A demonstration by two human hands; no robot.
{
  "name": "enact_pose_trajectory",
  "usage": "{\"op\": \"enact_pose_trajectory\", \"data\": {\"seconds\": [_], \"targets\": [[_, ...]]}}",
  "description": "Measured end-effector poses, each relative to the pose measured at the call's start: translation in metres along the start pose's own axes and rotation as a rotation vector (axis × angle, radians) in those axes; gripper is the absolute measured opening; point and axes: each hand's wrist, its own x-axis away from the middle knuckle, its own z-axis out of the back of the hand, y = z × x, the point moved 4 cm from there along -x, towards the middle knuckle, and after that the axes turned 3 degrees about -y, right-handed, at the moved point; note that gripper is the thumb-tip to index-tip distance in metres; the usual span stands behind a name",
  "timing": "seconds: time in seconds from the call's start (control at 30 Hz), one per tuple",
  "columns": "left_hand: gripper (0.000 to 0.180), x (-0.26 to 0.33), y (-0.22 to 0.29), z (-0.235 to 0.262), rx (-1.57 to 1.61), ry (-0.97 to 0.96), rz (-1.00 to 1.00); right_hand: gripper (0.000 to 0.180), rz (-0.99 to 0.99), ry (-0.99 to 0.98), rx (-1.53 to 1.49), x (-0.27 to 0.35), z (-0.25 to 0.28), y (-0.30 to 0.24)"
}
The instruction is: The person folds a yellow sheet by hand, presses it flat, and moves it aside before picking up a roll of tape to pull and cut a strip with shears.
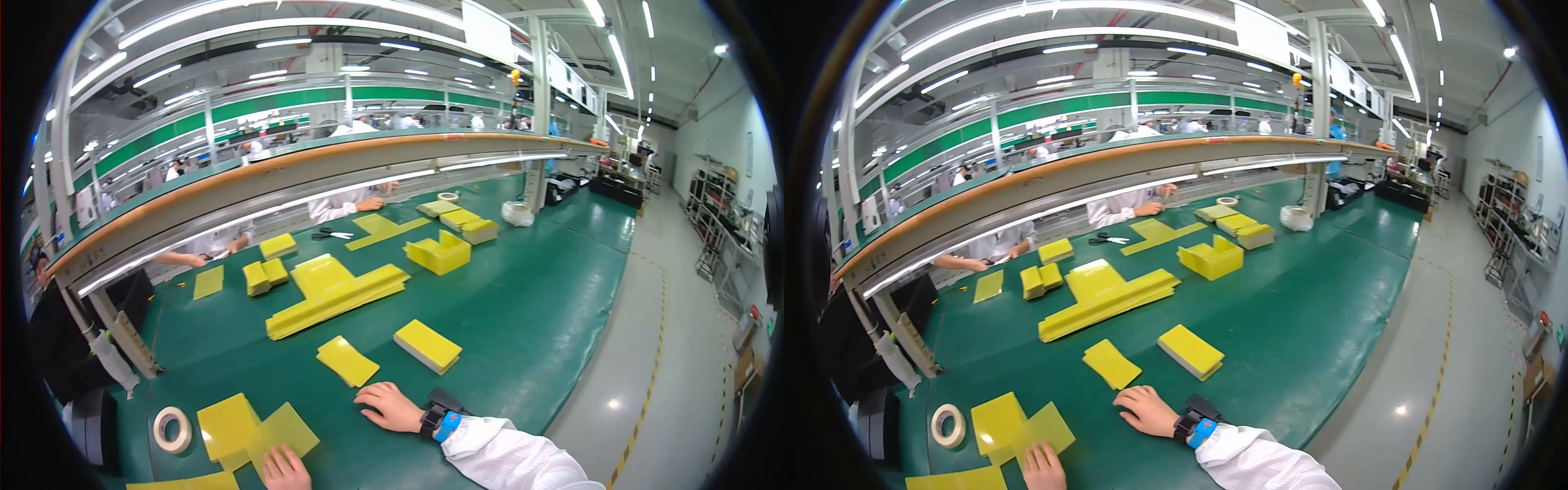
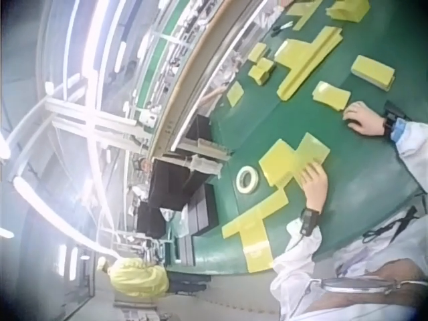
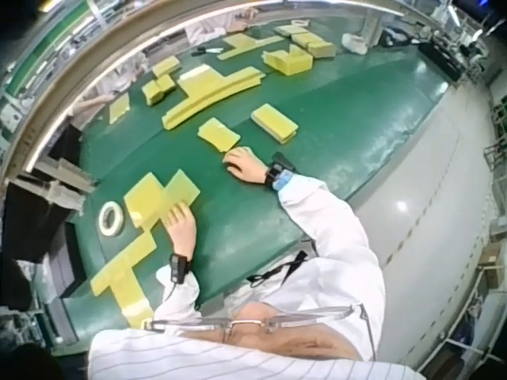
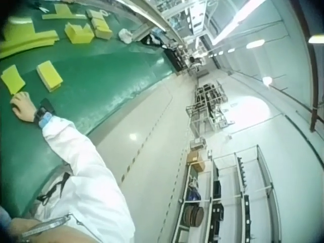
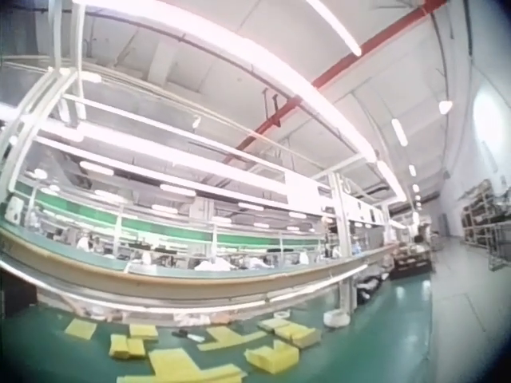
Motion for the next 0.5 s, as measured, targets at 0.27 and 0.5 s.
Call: {"op": "enact_pose_trajectory", "data": {"seconds": [0.27,0.5], "targets": [[0.041,-0.008,0.069,0.014,0.155,0.051,-0.202,0.022,-0.03,0.021,-0.025,0.003,0.001,0.005],[0.042,-0.011,0.078,0.002,0.41,-0.024,-0.224,0.024,-0.043,-0.003,-0.033,-0.002,-0.001,-0.003]]}}
